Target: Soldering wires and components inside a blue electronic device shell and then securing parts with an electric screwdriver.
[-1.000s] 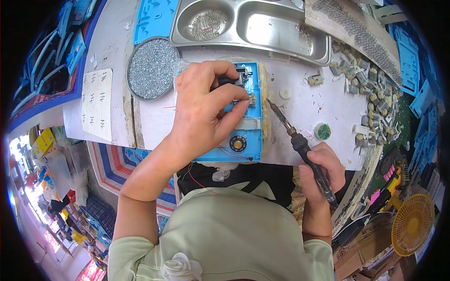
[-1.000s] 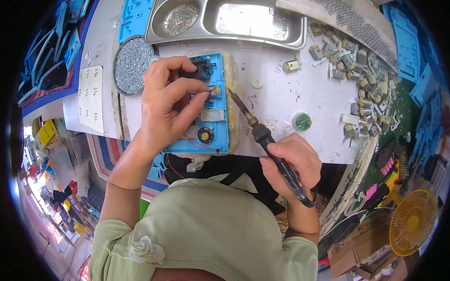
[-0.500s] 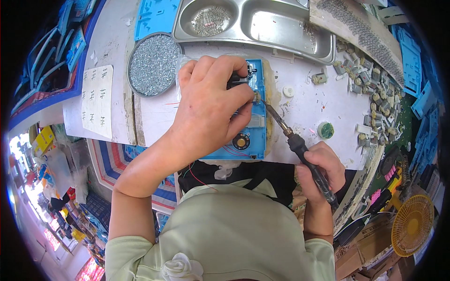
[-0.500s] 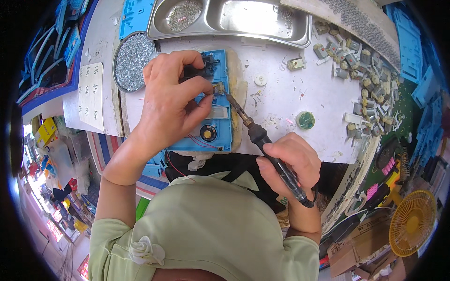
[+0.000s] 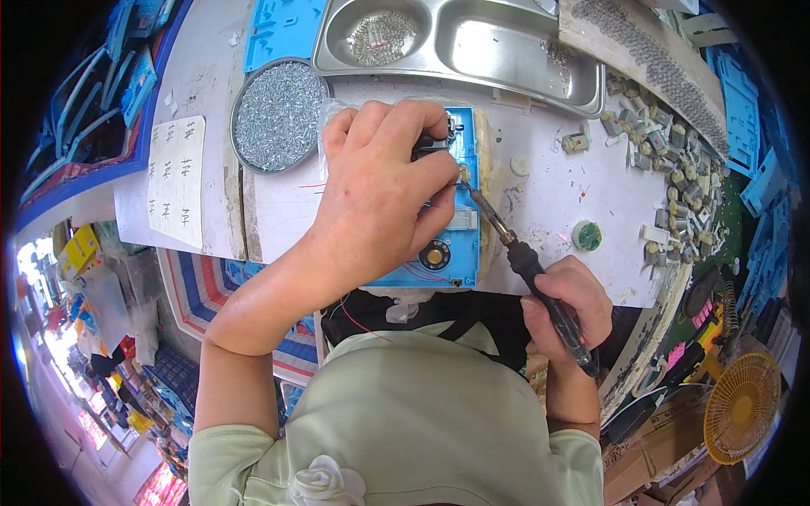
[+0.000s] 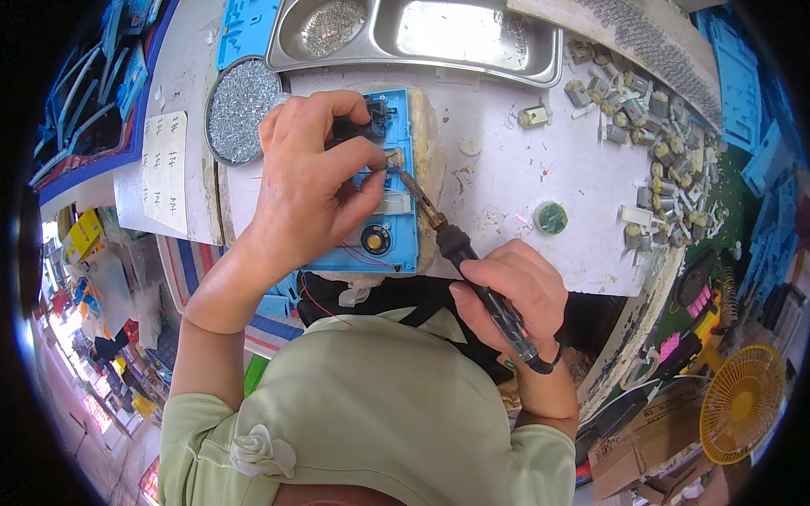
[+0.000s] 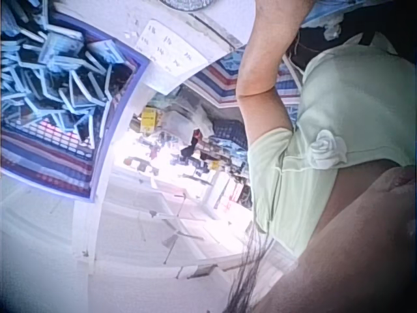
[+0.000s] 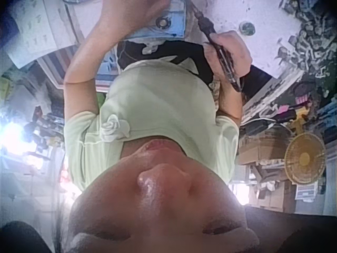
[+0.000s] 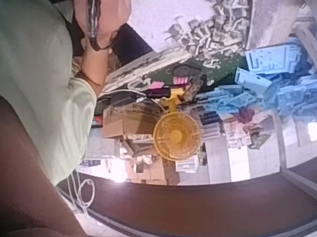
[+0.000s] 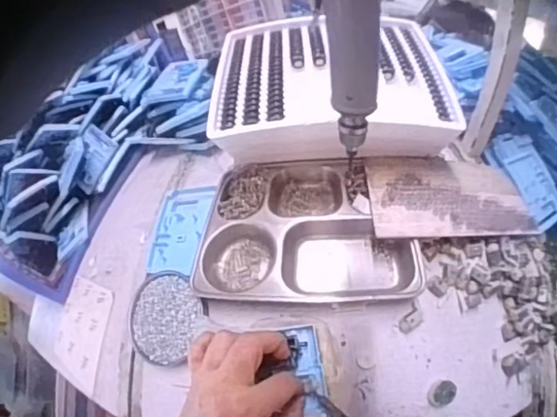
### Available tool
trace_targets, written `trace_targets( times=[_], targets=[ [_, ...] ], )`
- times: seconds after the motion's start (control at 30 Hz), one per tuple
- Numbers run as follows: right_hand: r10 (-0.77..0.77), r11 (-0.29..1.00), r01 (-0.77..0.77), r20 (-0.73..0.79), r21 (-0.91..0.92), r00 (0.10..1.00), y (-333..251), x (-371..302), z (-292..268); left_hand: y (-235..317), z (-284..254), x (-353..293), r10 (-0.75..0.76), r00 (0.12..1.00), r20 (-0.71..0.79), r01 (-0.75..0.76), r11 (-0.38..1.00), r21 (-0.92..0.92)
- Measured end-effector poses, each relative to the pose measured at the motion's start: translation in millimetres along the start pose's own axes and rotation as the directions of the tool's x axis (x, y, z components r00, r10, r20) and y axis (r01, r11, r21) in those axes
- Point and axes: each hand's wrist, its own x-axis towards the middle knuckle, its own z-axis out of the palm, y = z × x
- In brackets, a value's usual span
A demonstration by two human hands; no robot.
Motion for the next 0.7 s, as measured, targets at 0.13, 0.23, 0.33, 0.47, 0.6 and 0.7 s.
trace_targets(
  times=[0.13,0.23,0.33,0.47,0.6,0.7],
  targets=[
    [-0.016,1.000,0.016,-0.005,-0.015,1.000,0.3,-1.6,0.5,0.6,1.3,0.0,-0.002,1.000,-0.008,0.002,1.000,0.004],
    [-0.017,1.000,0.016,-0.018,-0.008,1.000,0.1,-1.7,0.1,0.5,1.3,0.1,-0.003,1.000,-0.009,0.003,1.000,0.005],
    [-0.022,1.000,0.022,-0.019,-0.006,1.000,0.3,-1.6,-1.3,0.1,1.3,-0.2,-0.002,1.000,-0.009,0.002,1.000,0.004],
    [-0.021,1.000,0.021,-0.025,-0.004,0.999,-0.1,-1.0,-3.5,0.0,0.5,-0.2,-0.002,1.000,-0.002,0.002,1.000,0.004],
    [-0.029,1.000,0.029,-0.033,-0.007,0.999,1.0,-0.6,-5.2,-0.1,0.1,0.0,0.004,1.000,-0.001,-0.004,1.000,0.005],
    [-0.033,0.999,0.033,-0.042,-0.010,0.999,1.0,-0.8,-5.4,0.4,-1.3,0.6,0.004,1.000,0.008,-0.004,1.000,0.010]
  ],
)
